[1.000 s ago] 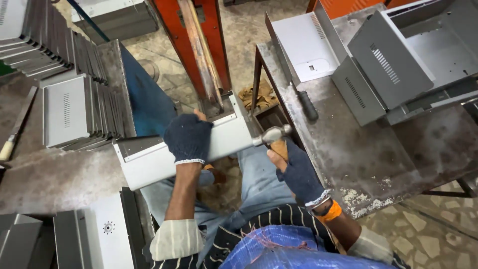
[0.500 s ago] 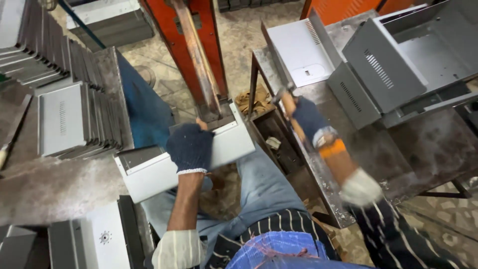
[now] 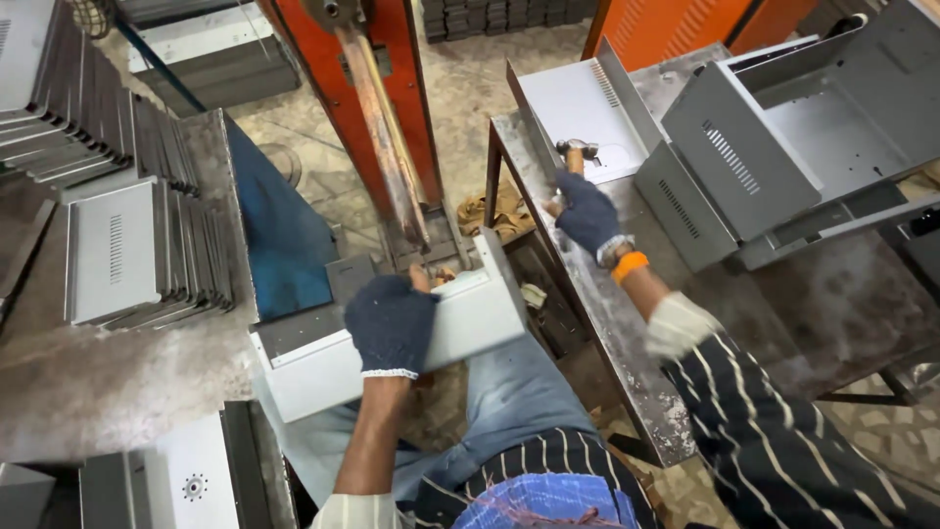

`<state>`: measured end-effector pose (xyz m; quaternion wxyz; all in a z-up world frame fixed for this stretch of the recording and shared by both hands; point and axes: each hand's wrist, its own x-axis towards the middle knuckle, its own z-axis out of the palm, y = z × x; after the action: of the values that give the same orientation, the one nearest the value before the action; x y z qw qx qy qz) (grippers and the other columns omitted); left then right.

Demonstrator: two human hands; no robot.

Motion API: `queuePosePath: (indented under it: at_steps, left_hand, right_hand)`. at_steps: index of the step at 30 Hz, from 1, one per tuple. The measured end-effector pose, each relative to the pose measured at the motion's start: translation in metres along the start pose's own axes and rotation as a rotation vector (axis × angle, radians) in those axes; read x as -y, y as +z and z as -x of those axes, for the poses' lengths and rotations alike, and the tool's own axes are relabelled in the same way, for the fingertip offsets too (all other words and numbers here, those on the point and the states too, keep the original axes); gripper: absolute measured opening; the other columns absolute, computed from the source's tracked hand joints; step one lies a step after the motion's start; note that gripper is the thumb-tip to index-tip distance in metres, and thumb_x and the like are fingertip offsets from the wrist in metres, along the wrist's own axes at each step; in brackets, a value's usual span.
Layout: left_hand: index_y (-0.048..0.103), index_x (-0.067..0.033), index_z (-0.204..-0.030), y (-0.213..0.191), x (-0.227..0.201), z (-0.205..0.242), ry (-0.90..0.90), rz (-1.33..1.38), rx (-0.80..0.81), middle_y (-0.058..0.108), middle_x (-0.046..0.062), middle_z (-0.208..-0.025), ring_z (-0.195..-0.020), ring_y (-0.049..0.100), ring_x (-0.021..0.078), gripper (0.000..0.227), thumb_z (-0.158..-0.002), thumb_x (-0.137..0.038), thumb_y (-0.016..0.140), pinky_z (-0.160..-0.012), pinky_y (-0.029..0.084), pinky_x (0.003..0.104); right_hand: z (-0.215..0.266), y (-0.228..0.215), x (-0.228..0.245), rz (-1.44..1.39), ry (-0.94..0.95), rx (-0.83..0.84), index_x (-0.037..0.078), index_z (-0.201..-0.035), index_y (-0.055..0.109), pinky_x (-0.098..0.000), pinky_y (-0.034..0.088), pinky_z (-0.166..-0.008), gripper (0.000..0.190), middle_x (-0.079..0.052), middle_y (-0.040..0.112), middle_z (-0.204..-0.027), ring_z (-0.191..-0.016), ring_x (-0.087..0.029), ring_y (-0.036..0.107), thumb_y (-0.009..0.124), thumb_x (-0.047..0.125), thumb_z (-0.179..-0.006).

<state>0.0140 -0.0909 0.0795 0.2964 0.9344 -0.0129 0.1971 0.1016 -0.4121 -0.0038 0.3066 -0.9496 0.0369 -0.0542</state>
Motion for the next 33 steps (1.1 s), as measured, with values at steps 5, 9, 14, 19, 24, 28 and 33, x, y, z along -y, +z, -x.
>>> queuePosePath:
  at_steps: [5,9,14,19,24,28,33]
  left_hand:
    - [0.075,-0.0055,-0.063,-0.015,-0.042,0.012,0.037,0.136,0.08,0.065,0.019,-0.061,-0.056,0.063,0.0372,0.047,-0.094,-0.039,0.064,-0.059,0.049,0.049]
    - [0.075,-0.008,-0.062,-0.041,-0.099,0.023,0.085,0.315,0.144,0.063,0.017,-0.056,-0.049,0.062,0.0321,0.045,-0.094,-0.038,0.065,-0.054,0.048,0.045]
    - [0.073,-0.0093,-0.071,-0.082,-0.177,0.038,0.248,0.511,0.346,0.065,0.013,-0.061,-0.054,0.064,0.0284,0.038,-0.096,-0.037,0.069,-0.056,0.047,0.042]
    - [0.068,-0.0099,-0.105,-0.089,-0.214,0.031,0.741,0.574,0.249,0.069,0.01,-0.102,-0.097,0.066,0.0286,0.024,-0.095,-0.032,0.071,-0.089,0.047,0.045]
    - [0.06,-0.0086,-0.134,-0.034,-0.207,0.028,0.958,0.631,0.031,0.06,0.009,-0.139,-0.13,0.058,0.0258,0.036,-0.101,-0.019,0.068,-0.117,0.038,0.046]
    - [0.062,-0.0072,-0.127,0.005,-0.195,0.023,0.923,0.598,0.105,0.063,0.008,-0.128,-0.123,0.061,0.0272,0.035,-0.094,-0.015,0.069,-0.11,0.042,0.046]
    - [0.064,-0.0072,-0.119,0.038,-0.185,0.018,0.874,0.584,0.145,0.067,0.008,-0.118,-0.112,0.063,0.0276,0.035,-0.085,-0.011,0.071,-0.099,0.045,0.046]
  right_hand:
    - [0.051,-0.026,0.06,-0.624,-0.348,0.089,0.001,-0.121,0.069,-0.0371,0.05,-0.097,0.048,-0.012,0.071,-0.119,-0.113,-0.022,0.066,0.055,0.045,-0.107]
    - [0.063,-0.051,0.047,-0.834,-0.014,0.133,-0.001,-0.073,0.067,-0.0308,0.045,-0.065,0.058,-0.01,0.061,-0.066,-0.063,-0.018,0.058,0.059,0.043,-0.109]
    - [0.097,-0.184,0.048,-0.628,0.038,-0.095,0.004,-0.064,0.061,-0.0286,0.042,-0.058,0.055,-0.006,0.059,-0.06,-0.058,-0.015,0.056,0.061,0.04,-0.106]
    - [0.077,-0.279,-0.057,-0.641,-0.068,-0.437,0.006,-0.07,0.056,-0.0298,0.043,-0.058,0.045,-0.005,0.057,-0.065,-0.06,-0.015,0.056,0.068,0.031,-0.106]
    - [0.049,-0.329,-0.162,-0.658,-0.218,-0.73,0.008,-0.077,0.051,-0.031,0.045,-0.058,0.039,-0.004,0.056,-0.071,-0.062,-0.015,0.057,0.074,0.023,-0.105]
    - [0.053,-0.337,-0.215,-0.667,-0.333,-0.952,0.009,-0.083,0.048,-0.0321,0.046,-0.058,0.039,-0.003,0.055,-0.075,-0.063,-0.015,0.058,0.079,0.016,-0.105]
    - [0.067,-0.33,-0.301,-0.679,-0.508,-1.212,0.011,-0.089,0.043,-0.0335,0.048,-0.058,0.045,-0.001,0.055,-0.08,-0.065,-0.015,0.059,0.085,0.006,-0.104]
